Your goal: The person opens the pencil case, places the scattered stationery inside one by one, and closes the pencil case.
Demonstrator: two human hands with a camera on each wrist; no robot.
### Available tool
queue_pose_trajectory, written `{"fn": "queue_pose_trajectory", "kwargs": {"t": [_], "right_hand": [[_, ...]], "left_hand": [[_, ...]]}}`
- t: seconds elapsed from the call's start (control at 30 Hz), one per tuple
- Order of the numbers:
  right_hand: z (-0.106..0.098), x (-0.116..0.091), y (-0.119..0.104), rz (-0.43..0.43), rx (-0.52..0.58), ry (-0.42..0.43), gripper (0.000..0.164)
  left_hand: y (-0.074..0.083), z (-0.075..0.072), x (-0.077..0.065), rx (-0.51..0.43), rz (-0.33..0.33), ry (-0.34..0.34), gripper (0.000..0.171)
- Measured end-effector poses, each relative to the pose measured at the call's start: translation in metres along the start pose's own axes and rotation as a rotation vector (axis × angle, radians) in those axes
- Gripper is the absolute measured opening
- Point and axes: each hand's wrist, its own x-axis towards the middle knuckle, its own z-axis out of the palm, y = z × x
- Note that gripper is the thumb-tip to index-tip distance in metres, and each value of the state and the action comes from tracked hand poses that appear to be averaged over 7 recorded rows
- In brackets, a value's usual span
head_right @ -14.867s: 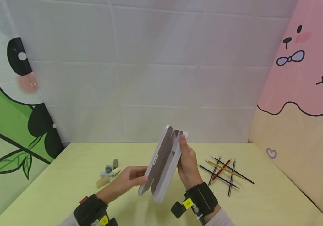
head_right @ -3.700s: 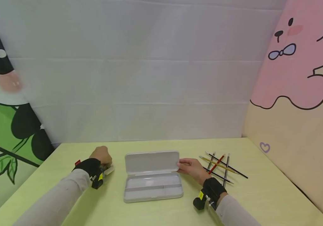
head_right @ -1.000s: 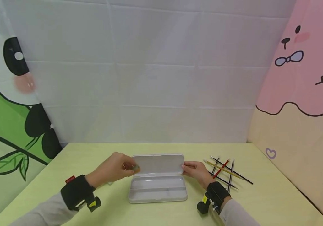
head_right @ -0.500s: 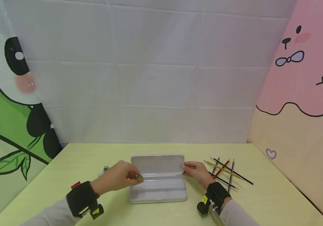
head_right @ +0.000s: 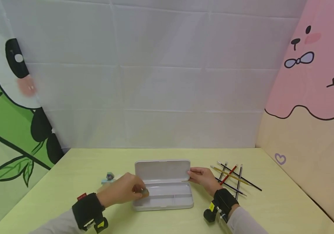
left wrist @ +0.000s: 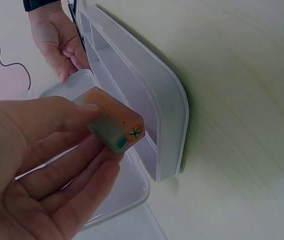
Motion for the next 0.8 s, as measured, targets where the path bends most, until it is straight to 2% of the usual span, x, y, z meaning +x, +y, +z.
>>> {"fn": "queue_pose_trajectory", "kwargs": {"t": [0.23, 0.53, 0.8], "right_hand": [[-0.0003, -0.0001, 0.0003, 0.014, 0.001, 0.018, 0.055], [-0.0001, -0.0011, -0.0011, 0.01, 0.0, 0.013, 0.057], [0.0008, -0.002, -0.0009, 0.009, 0.002, 0.019, 0.056]], "left_hand": [[0.0008, 0.0016, -0.0009, 0.051, 0.029, 0.012, 0.006], [-0.0011, 0.0064, -0.0014, 0.102, 0.021, -0.047, 0.001], [-0.002, 0.0105, -0.0024, 0.149, 0.057, -0.034, 0.003]]}}
